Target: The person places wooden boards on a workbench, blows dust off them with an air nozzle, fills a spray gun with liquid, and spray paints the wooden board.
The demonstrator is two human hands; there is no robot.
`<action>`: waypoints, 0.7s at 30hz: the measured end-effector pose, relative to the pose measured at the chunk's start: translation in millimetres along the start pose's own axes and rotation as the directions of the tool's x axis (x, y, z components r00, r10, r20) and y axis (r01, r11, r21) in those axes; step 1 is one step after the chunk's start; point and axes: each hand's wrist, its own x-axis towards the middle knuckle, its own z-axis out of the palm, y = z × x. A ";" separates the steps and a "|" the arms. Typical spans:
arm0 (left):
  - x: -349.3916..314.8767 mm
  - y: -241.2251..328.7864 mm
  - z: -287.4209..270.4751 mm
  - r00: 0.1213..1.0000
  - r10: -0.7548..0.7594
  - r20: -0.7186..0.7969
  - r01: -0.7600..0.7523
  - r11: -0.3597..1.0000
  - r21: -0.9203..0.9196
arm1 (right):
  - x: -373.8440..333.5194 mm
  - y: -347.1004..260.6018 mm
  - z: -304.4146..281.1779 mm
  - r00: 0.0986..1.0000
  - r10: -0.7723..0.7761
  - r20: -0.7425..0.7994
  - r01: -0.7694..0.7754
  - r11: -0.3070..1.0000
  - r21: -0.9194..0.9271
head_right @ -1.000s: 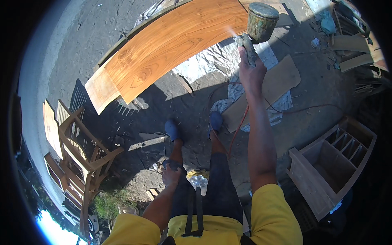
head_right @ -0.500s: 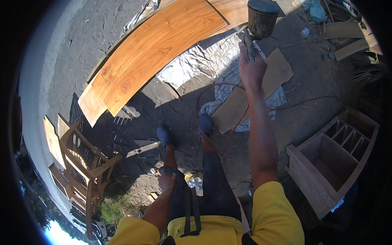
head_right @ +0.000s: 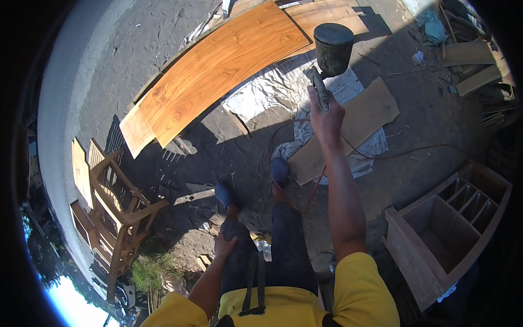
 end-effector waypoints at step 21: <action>-0.6 -110.3 -23.4 0.968 -0.109 0.226 0.107 0.994 0.021 | -178.5 -74.7 151.3 0.929 -0.172 0.326 0.166 0.985 0.048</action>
